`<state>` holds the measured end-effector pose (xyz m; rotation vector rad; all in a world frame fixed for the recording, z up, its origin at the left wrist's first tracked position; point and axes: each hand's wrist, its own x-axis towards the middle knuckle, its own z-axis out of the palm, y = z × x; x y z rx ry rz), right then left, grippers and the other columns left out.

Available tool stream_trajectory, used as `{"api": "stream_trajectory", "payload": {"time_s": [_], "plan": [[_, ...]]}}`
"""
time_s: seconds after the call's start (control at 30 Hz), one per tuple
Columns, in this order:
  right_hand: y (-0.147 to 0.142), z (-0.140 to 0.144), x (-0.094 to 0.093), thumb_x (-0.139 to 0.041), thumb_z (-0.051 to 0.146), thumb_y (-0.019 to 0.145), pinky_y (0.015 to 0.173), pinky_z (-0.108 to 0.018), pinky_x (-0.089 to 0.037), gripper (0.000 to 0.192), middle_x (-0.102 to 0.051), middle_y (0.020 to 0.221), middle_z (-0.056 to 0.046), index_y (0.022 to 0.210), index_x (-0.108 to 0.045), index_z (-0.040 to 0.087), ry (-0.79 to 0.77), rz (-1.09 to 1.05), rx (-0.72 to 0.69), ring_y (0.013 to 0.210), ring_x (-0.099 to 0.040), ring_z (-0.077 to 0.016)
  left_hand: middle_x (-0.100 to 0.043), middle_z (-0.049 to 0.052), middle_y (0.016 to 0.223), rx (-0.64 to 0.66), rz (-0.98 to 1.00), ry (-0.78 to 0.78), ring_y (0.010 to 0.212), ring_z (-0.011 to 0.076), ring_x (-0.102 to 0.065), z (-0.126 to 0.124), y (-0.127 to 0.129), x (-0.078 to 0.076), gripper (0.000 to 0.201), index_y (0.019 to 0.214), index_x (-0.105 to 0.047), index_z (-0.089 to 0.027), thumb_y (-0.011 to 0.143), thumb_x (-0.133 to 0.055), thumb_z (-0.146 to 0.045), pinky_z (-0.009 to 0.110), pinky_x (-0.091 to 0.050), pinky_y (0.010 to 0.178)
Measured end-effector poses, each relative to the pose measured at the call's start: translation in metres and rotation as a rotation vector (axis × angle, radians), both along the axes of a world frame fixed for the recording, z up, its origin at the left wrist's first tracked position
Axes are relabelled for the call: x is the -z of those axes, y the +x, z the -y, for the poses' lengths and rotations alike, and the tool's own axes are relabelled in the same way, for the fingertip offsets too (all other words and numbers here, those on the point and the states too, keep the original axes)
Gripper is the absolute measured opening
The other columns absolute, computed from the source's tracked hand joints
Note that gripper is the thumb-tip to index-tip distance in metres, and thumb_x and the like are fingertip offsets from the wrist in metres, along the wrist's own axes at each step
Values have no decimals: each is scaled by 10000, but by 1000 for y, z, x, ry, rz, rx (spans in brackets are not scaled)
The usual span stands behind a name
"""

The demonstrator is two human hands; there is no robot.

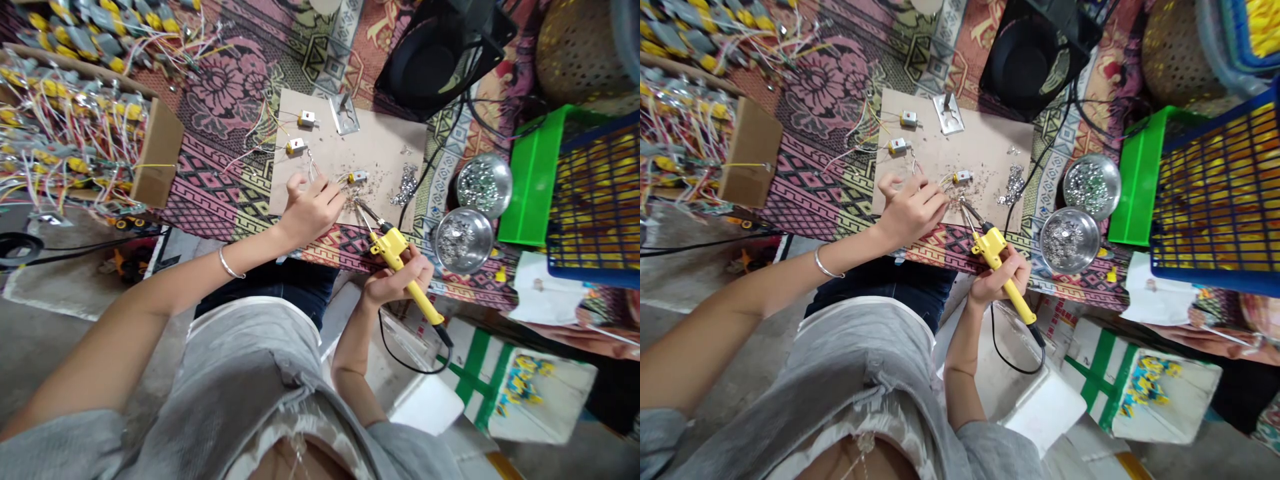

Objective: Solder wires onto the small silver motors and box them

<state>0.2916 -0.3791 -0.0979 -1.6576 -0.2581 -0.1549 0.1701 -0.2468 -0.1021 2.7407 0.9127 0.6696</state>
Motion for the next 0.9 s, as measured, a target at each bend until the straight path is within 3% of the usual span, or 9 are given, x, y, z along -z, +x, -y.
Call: {"api": "stream_trajectory", "payload": {"time_s": [0.33, 0.67, 0.9], "plan": [[0, -1, -2, -510, 499, 966, 633, -342, -567, 308, -601, 792, -27, 869, -597, 220, -52, 56, 11, 720, -646, -173, -760, 91, 1030, 6, 11, 3, 1132, 325, -663, 0, 1, 1, 295, 984, -706, -183, 1116, -442, -169, 566, -362, 983], [3, 2, 5, -554, 502, 974, 666, -339, -556, 315, -615, 796, -14, 890, -633, 208, 1, 84, -21, 712, -643, -164, -758, 70, 1038, 13, -4, 35, 1137, 302, -661, 0, 2, 3, 269, 979, -673, -178, 1126, -449, -156, 536, -347, 983], [5, 8, 12, -553, 526, 996, 737, -363, -567, 334, -625, 821, -4, 857, -604, 227, -61, 233, -49, 748, -656, -164, -747, 62, 1004, 2, -4, 68, 1145, 298, -662, 2, 3, 2, 265, 969, -672, -188, 1116, -459, -132, 523, -362, 962]]}}
